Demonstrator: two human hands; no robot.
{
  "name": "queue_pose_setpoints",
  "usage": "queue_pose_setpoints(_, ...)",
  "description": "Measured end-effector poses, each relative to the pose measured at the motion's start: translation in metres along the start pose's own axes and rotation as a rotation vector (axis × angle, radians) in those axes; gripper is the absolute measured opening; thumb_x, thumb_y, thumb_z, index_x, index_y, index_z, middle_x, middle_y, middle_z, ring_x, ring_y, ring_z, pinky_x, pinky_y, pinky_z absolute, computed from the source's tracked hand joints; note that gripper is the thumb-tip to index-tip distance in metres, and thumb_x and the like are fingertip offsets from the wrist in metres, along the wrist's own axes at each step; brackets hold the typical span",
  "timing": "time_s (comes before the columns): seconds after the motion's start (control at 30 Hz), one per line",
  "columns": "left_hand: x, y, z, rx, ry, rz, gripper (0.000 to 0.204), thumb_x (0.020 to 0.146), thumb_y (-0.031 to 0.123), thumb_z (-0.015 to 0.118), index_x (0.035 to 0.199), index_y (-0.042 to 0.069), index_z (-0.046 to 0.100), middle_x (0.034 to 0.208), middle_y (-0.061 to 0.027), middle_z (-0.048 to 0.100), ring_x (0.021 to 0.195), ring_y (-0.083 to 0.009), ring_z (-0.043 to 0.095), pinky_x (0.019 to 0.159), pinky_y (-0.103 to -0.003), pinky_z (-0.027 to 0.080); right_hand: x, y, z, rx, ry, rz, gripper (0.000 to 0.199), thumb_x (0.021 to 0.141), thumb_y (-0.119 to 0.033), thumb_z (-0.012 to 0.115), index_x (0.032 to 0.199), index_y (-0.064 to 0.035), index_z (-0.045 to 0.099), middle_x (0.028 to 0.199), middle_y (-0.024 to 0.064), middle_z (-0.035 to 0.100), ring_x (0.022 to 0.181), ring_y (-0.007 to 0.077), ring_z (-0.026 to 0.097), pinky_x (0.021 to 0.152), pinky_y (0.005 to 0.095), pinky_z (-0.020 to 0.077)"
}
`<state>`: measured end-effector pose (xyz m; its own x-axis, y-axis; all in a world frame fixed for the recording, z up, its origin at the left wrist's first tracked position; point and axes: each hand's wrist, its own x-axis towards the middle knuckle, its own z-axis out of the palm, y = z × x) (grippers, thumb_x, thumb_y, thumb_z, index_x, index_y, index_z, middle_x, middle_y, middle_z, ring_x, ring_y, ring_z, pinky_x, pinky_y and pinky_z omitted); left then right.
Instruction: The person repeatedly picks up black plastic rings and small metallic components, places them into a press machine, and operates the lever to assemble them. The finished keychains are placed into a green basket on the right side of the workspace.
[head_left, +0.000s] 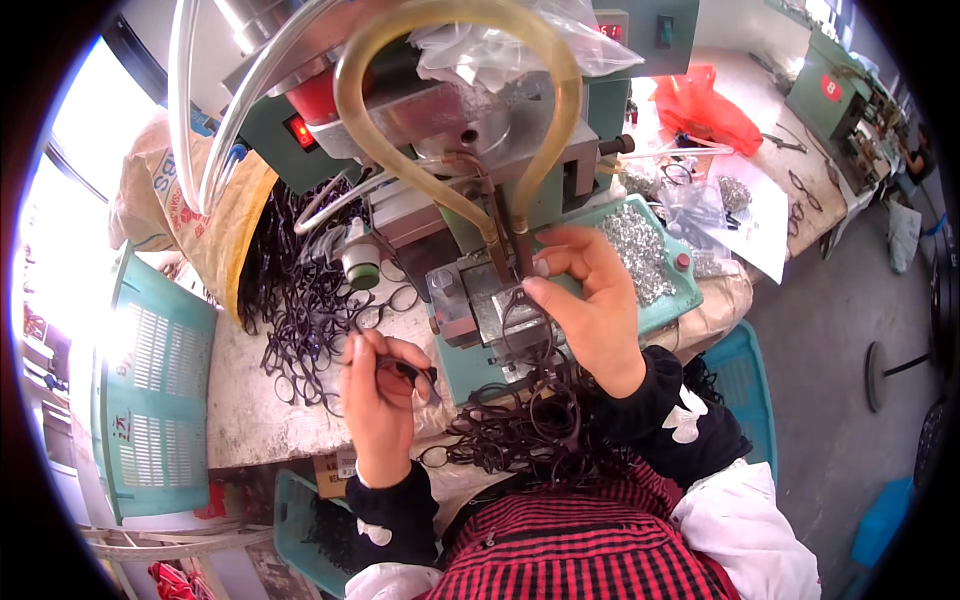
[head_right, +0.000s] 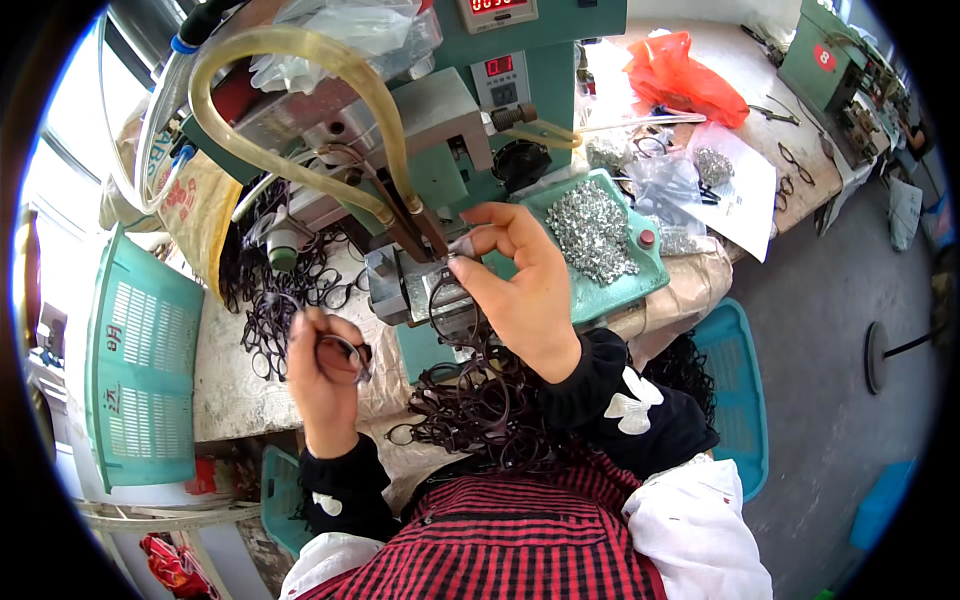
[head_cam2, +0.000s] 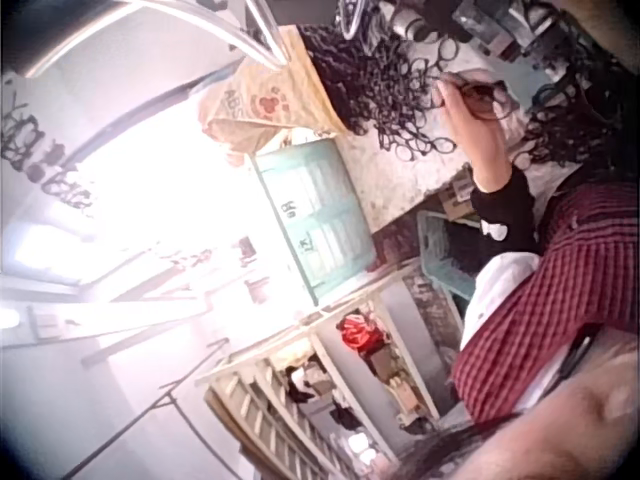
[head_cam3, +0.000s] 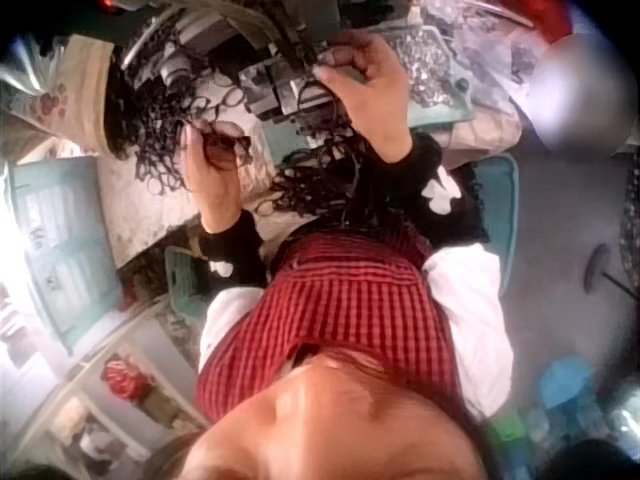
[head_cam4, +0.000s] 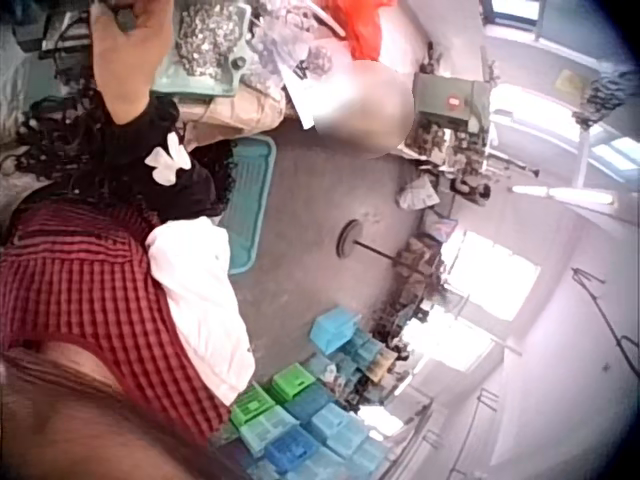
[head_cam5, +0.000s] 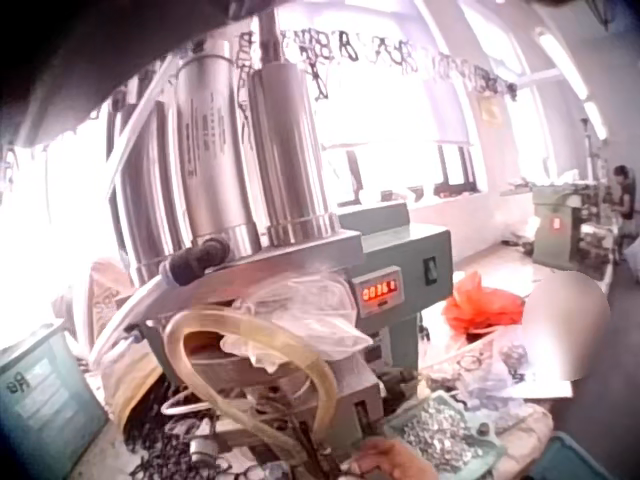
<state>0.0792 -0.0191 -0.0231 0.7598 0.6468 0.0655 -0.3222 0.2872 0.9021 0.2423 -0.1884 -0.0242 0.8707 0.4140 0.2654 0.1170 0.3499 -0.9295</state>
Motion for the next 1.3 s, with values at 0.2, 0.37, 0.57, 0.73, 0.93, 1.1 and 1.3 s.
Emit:
queue_pose_setpoints(0.2, -0.07, 0.061, 0.06, -0.148, -0.43, -0.054, 0.025, 0.11, 0.028, 0.031, 0.104, 0.005, 0.038, 0.074, -0.0319, 0.066, 0.045, -0.0248, 0.055, 0.047, -0.028, 0.048, -0.01, -0.026, 0.012, 0.082, -0.019, 0.067, 0.05, 0.085, 0.003, 0.069, 0.133, 0.0032, 0.052, 0.105, 0.0094, 0.071, 0.102, 0.0129, 0.064, 0.091, 0.0268, 0.0471)
queue_pose_setpoints(0.37, -0.041, 0.03, 0.093, -0.025, -0.548, -0.714, 0.027, 0.11, 0.031, 0.038, 0.105, 0.005, 0.043, 0.084, -0.0296, 0.068, 0.062, -0.0256, 0.063, 0.05, -0.03, 0.049, -0.006, -0.037, -0.015, -0.289, -0.182, -0.062, 0.037, 0.086, -0.001, 0.068, 0.122, 0.0005, 0.064, 0.113, 0.0134, 0.072, 0.113, 0.0218, 0.066, 0.098, 0.0359, 0.0489)
queue_pose_setpoints(0.57, -0.019, -0.021, 0.093, -0.163, -0.48, -0.695, 0.023, 0.112, 0.027, 0.038, 0.1, 0.007, 0.045, 0.084, -0.0282, 0.07, 0.059, -0.0233, 0.062, 0.053, -0.03, 0.05, 0.016, 0.053, -0.115, -1.341, 0.14, -0.337, 0.02, 0.076, -0.012, 0.077, 0.095, -0.0077, 0.074, 0.127, 0.024, 0.062, 0.131, 0.0429, 0.051, 0.107, 0.048, 0.0443)
queue_pose_setpoints(0.73, -0.022, -0.021, 0.093, -0.204, -0.407, -0.702, 0.021, 0.111, 0.026, 0.041, 0.103, 0.007, 0.047, 0.083, -0.0265, 0.07, 0.057, -0.0231, 0.062, 0.052, -0.03, 0.05, 0.016, 0.058, -0.117, -1.258, 0.131, -0.4, 0.012, 0.076, -0.008, 0.075, 0.088, -0.0077, 0.074, 0.121, 0.0212, 0.067, 0.124, 0.0421, 0.056, 0.105, 0.0471, 0.0454)
queue_pose_setpoints(0.93, -0.044, -0.019, 0.054, 0.043, -0.395, -0.504, 0.028, 0.111, 0.028, 0.046, 0.113, 0.001, 0.053, 0.088, -0.0154, 0.071, 0.065, -0.0174, 0.067, 0.058, -0.027, 0.055, 0.009, 0.062, -0.13, -1.193, 0.162, -0.392, 0.016, 0.088, -0.003, 0.067, 0.102, -0.0025, 0.075, 0.115, 0.019, 0.07, 0.116, 0.037, 0.063, 0.1, 0.0428, 0.049)
queue_pose_setpoints(1.1, 0.014, -0.055, -0.022, 0.798, 0.23, 0.363, 0.057, 0.087, 0.013, 0.077, 0.133, -0.004, 0.048, 0.136, -0.0235, 0.055, 0.122, -0.0264, 0.057, 0.097, -0.036, 0.049, 0.003, 0.05, -0.122, -0.87, 0.207, -0.315, 0.018, 0.093, 0.0, 0.064, 0.107, -0.0013, 0.075, 0.107, 0.0154, 0.073, 0.102, 0.0265, 0.069, 0.093, 0.0339, 0.051)
queue_pose_setpoints(1.3, 0.106, -0.075, -0.042, 1.173, 0.213, 0.366, 0.097, 0.072, 0.014, 0.086, 0.15, -0.009, 0.032, 0.143, -0.0302, 0.046, 0.136, -0.0431, 0.041, 0.114, -0.049, 0.035, 0.018, 0.039, -0.079, -0.732, 0.13, -0.279, 0.011, 0.09, 0.0, 0.069, 0.1, 0.0014, 0.073, 0.092, 0.0054, 0.072, 0.082, 0.0146, 0.064, 0.077, 0.0278, 0.0488)
